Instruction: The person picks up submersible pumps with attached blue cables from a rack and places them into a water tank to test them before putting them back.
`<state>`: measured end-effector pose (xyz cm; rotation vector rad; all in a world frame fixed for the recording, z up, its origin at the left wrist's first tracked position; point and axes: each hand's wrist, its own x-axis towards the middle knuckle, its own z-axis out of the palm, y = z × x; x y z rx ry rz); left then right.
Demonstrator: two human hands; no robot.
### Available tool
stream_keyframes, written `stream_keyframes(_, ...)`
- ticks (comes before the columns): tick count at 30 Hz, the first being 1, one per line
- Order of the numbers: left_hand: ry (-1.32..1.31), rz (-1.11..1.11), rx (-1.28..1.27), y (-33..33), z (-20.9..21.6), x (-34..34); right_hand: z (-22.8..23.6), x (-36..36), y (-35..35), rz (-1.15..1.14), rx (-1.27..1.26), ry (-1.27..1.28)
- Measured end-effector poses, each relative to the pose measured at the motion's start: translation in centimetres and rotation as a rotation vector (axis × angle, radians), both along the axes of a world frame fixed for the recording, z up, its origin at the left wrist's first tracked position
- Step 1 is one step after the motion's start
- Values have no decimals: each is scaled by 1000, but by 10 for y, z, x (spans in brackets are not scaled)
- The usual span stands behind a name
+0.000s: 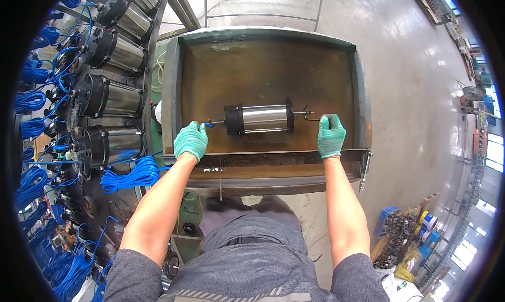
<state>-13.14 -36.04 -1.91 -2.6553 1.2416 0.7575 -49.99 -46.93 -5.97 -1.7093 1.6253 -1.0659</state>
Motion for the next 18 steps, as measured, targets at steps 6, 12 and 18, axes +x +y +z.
stream_keyframes(6, 95, 74, -93, 5, -6, 8, 45, 27, -42, 0, 345, -173)
stream_keyframes(12, 291, 101, -527, 19, -42, 28, 88, 41, -63, -69, 591, -290)
stream_keyframes(18, 782, 402, -838, 46, 19, 43, 186, 30, -45, 37, 579, -543)
